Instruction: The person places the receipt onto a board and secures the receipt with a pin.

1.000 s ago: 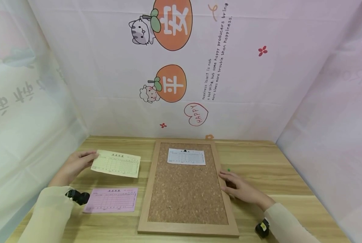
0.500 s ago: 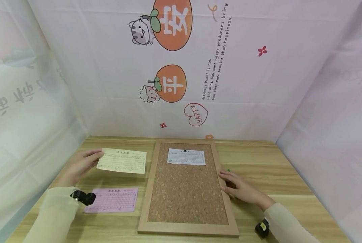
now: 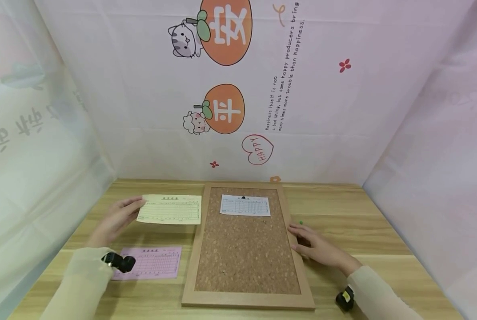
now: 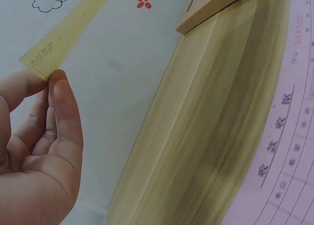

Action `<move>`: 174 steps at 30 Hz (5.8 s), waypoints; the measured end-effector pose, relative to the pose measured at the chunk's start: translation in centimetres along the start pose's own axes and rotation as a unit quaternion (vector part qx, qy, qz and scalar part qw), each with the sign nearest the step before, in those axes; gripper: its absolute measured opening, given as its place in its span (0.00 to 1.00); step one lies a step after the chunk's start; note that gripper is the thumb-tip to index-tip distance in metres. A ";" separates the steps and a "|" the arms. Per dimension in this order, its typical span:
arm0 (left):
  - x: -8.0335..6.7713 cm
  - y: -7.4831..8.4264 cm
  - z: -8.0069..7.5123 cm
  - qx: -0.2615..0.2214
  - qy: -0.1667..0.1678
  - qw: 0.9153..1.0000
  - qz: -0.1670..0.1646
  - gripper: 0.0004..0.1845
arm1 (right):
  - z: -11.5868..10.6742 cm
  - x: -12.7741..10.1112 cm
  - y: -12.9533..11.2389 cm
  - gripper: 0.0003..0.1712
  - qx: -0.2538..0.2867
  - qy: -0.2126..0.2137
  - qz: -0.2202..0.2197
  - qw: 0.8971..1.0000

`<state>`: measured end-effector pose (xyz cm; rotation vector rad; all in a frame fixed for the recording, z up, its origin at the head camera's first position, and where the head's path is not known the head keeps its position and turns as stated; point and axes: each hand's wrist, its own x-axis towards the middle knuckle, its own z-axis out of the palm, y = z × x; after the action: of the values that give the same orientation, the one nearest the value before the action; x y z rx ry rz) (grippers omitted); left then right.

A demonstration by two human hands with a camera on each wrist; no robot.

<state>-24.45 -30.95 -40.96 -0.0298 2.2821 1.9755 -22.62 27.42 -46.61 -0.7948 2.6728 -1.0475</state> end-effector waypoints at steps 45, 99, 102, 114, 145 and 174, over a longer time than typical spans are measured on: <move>3.1 -1.3 11.7 -0.101 -0.028 0.995 -0.002 0.27 | -0.5 0.0 -1.1 0.35 -0.018 0.000 0.008 1.000; 4.5 -1.8 17.7 -0.113 -0.046 0.993 -0.002 0.22 | 1.3 7.0 -6.0 0.21 0.152 0.054 0.083 0.983; 4.5 -1.9 17.8 -0.109 -0.052 0.993 -0.010 0.21 | 1.3 7.1 -5.8 0.21 0.162 0.057 0.085 0.982; 4.3 -2.3 17.8 -0.040 -0.114 0.993 -0.014 0.23 | 1.3 7.1 -5.0 0.19 0.194 0.053 0.092 0.975; 4.9 -1.8 18.6 0.109 -0.103 0.989 -0.003 0.13 | 0.8 7.2 -4.0 0.15 0.125 0.067 0.103 0.985; 4.4 -0.3 19.2 0.197 -0.097 0.975 -0.023 0.08 | 0.9 8.4 -3.7 0.11 0.013 0.032 0.129 0.991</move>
<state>-27.28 -11.76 -44.40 0.1394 2.4670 1.4011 -27.89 20.17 -44.42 -0.4028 2.7137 -1.0551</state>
